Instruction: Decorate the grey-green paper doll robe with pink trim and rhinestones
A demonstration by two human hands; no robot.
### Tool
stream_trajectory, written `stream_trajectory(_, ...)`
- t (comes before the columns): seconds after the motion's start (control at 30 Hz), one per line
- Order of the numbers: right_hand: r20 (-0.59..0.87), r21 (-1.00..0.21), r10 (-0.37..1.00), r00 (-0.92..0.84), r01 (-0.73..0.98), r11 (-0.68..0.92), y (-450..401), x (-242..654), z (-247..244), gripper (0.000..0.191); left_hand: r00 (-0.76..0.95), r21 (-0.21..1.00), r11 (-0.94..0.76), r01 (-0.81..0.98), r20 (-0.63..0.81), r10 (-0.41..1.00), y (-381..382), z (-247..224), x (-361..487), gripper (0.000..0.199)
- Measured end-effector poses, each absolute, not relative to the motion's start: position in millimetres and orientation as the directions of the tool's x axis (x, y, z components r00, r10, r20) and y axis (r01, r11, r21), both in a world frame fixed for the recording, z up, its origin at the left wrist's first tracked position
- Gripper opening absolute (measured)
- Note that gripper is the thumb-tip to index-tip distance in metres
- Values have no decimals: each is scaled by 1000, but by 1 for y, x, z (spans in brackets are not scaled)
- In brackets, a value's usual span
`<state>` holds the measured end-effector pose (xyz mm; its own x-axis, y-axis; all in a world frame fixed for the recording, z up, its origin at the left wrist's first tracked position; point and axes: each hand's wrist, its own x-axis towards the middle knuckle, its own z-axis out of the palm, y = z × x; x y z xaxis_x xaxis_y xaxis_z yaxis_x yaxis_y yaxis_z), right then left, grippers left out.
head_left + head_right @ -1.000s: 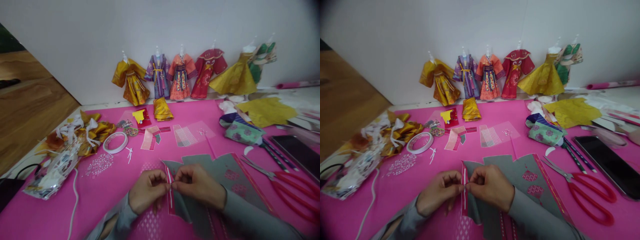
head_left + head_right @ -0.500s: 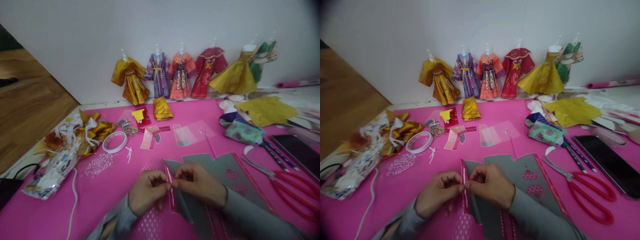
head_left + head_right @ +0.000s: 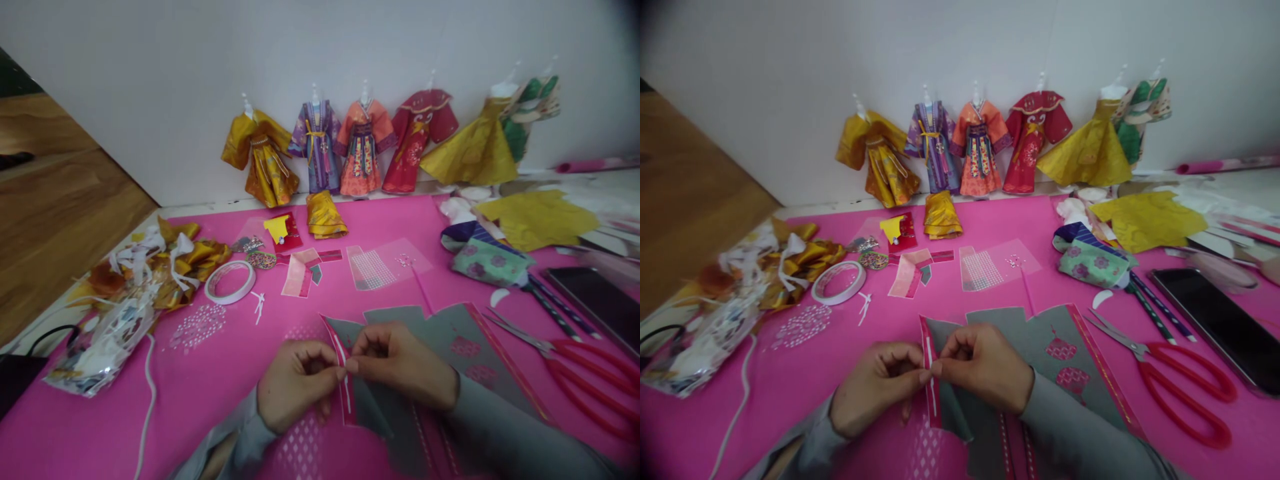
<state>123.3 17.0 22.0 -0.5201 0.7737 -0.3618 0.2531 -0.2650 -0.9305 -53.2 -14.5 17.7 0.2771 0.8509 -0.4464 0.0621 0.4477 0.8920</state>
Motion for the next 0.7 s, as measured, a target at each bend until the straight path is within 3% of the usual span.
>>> stream_trajectory(0.7,-393,-916,776,-494,288,-281,18,122,25,34,236,877,479,40,-474,848,-15,20,-51,33)
